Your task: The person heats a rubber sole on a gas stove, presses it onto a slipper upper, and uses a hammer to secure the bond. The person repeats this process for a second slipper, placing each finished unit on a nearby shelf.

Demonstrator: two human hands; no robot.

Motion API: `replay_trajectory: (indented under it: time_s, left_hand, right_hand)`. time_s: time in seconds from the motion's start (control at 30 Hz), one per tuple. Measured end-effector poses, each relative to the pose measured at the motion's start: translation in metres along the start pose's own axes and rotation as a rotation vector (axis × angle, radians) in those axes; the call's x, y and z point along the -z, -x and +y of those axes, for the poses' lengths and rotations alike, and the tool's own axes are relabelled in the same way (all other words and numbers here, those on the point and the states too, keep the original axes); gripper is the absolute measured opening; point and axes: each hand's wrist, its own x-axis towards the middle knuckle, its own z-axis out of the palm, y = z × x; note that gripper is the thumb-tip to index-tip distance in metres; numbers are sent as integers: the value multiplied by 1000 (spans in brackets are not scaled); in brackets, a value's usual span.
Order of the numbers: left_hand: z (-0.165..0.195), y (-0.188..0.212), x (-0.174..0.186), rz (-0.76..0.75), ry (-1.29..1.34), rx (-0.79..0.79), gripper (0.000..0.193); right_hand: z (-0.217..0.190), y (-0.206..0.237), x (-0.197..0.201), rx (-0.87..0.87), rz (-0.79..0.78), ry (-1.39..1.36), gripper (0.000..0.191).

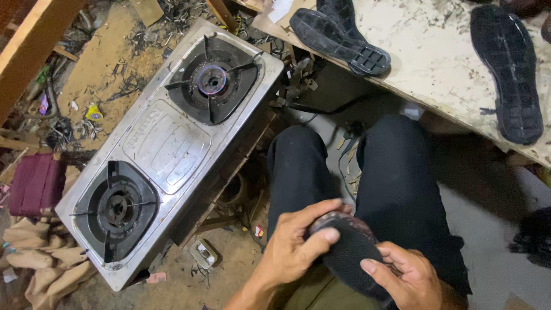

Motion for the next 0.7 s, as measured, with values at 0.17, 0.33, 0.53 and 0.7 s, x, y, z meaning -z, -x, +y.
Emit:
replay_trajectory:
  time_s: [0.17, 0.33, 0.53, 0.7]
  left_hand:
    - [4, -2, 0, 26, -147, -31, 25]
    - [13, -7, 19, -200, -129, 53, 30]
    - [19, -6, 20, -176, -138, 56, 20]
    - [26, -14, 31, -372, -346, 71, 30]
  right_hand:
    - [-3, 2, -8, 87, 128, 31, 14]
    - [1, 4, -15, 130, 147, -29, 14]
    - [1, 1, -14, 28, 22, -152, 16]
    - [-6, 0, -13, 40, -1, 8, 18]
